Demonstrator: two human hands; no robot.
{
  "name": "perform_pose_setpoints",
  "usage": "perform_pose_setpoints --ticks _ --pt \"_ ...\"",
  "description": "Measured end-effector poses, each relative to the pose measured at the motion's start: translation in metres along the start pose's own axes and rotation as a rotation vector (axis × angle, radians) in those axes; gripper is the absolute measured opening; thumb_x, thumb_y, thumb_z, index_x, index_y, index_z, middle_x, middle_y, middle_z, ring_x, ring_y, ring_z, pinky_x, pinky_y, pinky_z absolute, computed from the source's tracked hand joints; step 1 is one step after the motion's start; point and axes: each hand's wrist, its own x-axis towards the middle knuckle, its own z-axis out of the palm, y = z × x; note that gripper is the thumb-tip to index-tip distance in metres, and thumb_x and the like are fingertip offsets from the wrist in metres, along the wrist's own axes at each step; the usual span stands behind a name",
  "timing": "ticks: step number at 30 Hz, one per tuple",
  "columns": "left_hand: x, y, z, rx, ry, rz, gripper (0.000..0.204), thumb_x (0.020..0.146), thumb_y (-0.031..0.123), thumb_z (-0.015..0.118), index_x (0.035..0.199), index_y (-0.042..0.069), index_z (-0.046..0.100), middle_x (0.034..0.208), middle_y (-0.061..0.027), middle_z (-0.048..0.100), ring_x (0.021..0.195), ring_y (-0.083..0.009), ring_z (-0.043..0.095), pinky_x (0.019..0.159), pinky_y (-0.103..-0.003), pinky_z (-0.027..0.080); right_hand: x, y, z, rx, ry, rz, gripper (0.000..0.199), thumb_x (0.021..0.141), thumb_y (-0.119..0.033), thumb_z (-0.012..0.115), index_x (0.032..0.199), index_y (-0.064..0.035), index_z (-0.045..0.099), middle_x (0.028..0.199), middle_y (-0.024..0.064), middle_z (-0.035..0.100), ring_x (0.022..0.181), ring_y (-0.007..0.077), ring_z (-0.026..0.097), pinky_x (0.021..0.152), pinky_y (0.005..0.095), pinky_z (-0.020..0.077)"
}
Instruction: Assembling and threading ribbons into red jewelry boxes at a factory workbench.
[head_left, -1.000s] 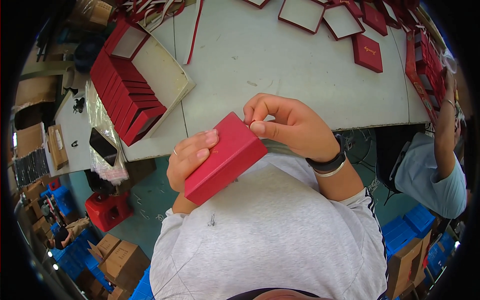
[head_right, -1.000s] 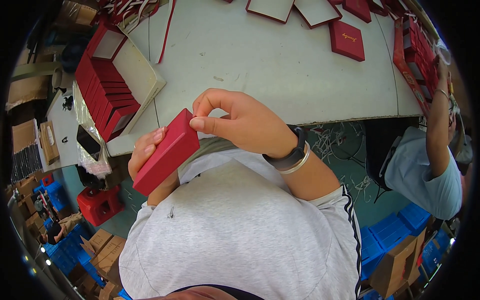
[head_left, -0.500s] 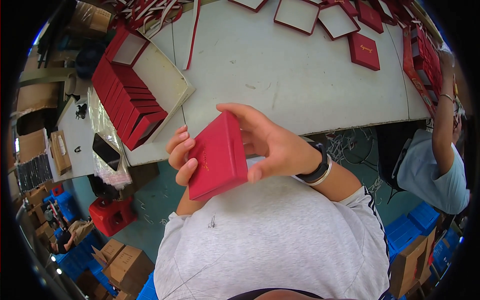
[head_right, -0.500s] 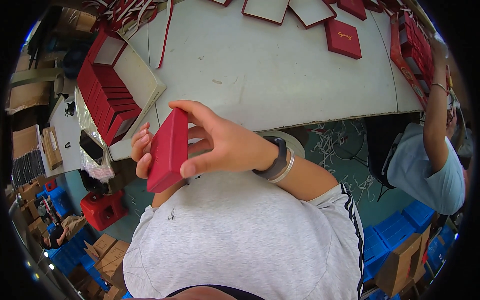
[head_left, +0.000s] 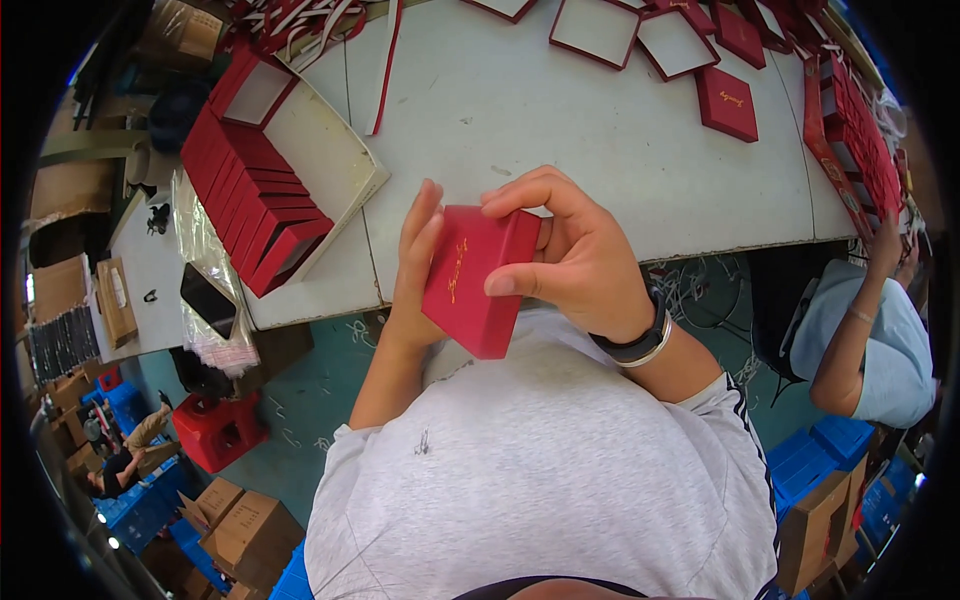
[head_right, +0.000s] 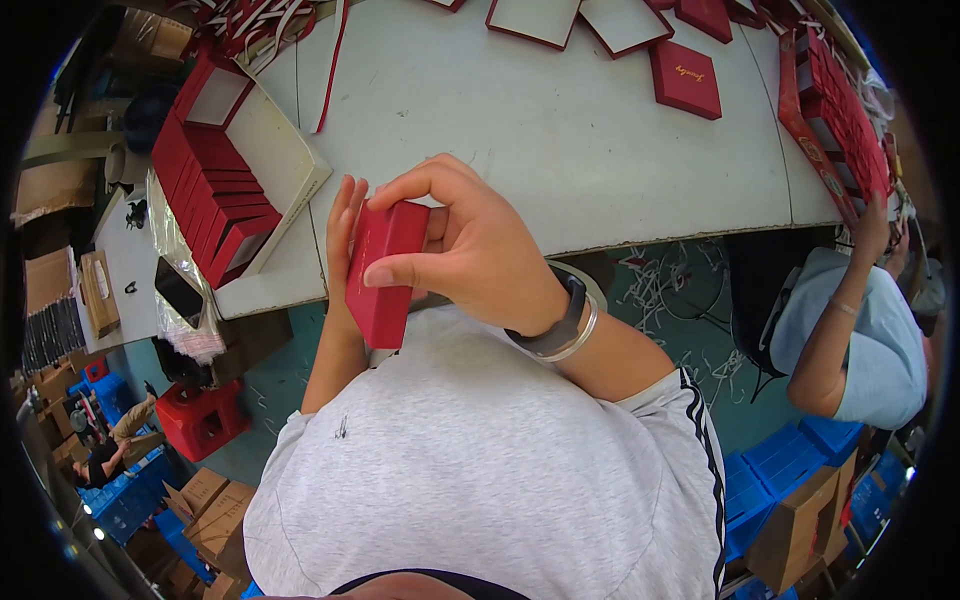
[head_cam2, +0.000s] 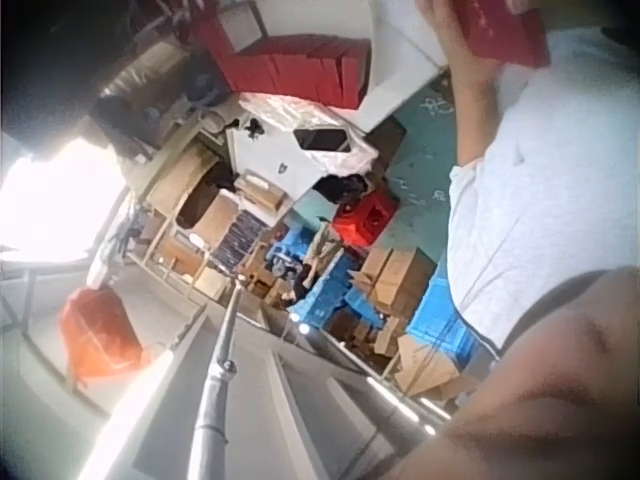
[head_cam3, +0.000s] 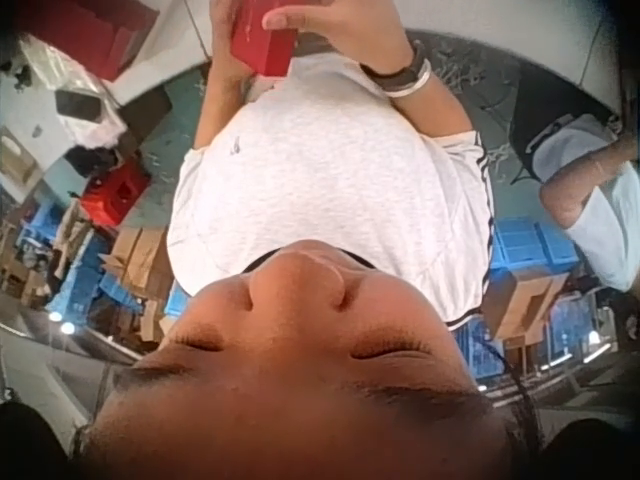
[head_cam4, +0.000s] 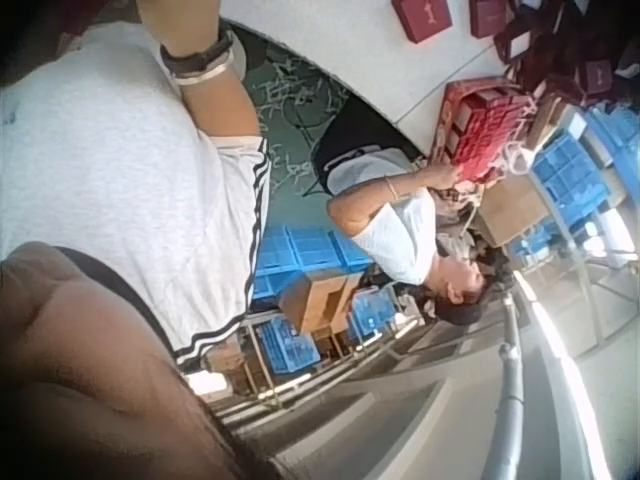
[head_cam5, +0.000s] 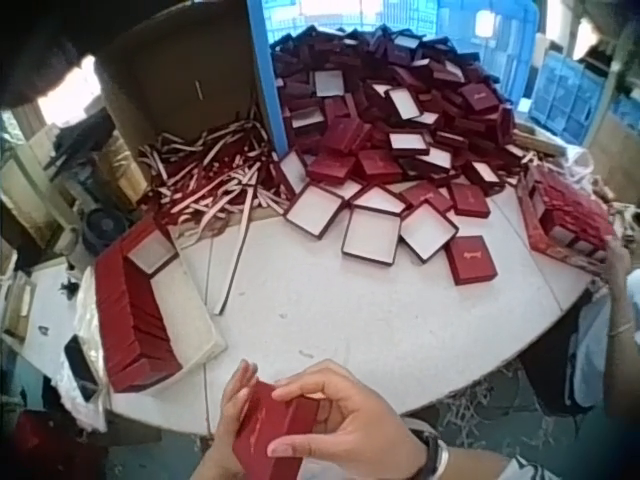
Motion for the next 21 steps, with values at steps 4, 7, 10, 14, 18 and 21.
perform_pose_setpoints --ticks 4,7,10,14,18,21 --pt "0.001 0.013 -0.001 -0.800 0.041 -0.088 0.108 0.060 0.044 0.081 0.141 0.007 0.019 0.142 -0.0218 0.024 0.129 -0.0331 0.033 0.101 -0.040 0.036 0.000 0.004 -0.006 0.227 0.046 0.005 0.043 0.075 -0.006 0.071 0.112 -0.0013 0.049 0.117 0.0077 0.044 0.106 0.0178 0.052 0.090 0.0302 0.0457" --pt "-0.005 0.024 -0.015 -0.938 0.046 -0.551 0.105 0.067 0.045 0.076 0.141 0.000 0.017 0.140 -0.0178 0.031 0.128 -0.0254 0.035 0.100 -0.037 0.036 0.001 0.001 -0.007 0.439 0.062 0.060 0.037 0.082 -0.005 0.064 0.115 -0.0006 0.047 0.119 0.0069 0.043 0.104 0.0185 0.054 0.088 0.0311 0.0479" --pt "-0.009 0.022 -0.011 -0.927 0.110 -0.541 0.096 0.075 0.041 0.071 0.139 -0.005 0.016 0.138 -0.0156 0.035 0.127 -0.0206 0.037 0.099 -0.034 0.036 0.003 0.005 -0.005 0.404 0.103 0.065 0.041 0.082 -0.010 0.065 0.117 -0.0005 0.046 0.122 0.0082 0.042 0.109 0.0178 0.049 0.092 0.0298 0.0422" --pt "-0.010 0.029 -0.010 -1.016 0.164 -0.508 0.089 0.079 0.032 0.069 0.140 -0.005 0.015 0.138 -0.0161 0.035 0.125 -0.0213 0.039 0.099 -0.032 0.036 0.007 0.016 -0.008 0.080 0.002 -0.117 0.050 0.076 0.000 0.068 0.120 -0.0044 0.044 0.125 0.0078 0.037 0.110 0.0178 0.048 0.089 0.0305 0.0456" --pt "-0.009 0.031 -0.021 -0.825 0.200 -0.345 0.084 0.077 0.019 0.071 0.139 -0.006 0.020 0.140 -0.0220 0.032 0.123 -0.0237 0.043 0.099 -0.033 0.037 0.013 0.020 -0.014 -0.036 -0.137 -0.219 0.064 0.069 0.000 0.075 0.123 -0.0086 0.042 0.130 0.0089 0.033 0.115 0.0194 0.045 0.090 0.0321 0.0462" --pt "-0.013 0.027 -0.030 -0.697 0.295 -0.181 0.070 0.077 0.009 0.070 0.134 -0.006 0.032 0.138 -0.0264 0.033 0.118 -0.0251 0.048 0.097 -0.035 0.040 0.019 0.018 -0.018 -0.023 -0.334 -0.273 0.082 0.061 -0.008 0.083 0.129 -0.0110 0.038 0.136 0.0101 0.029 0.119 0.0208 0.042 0.092 0.0358 0.0483"
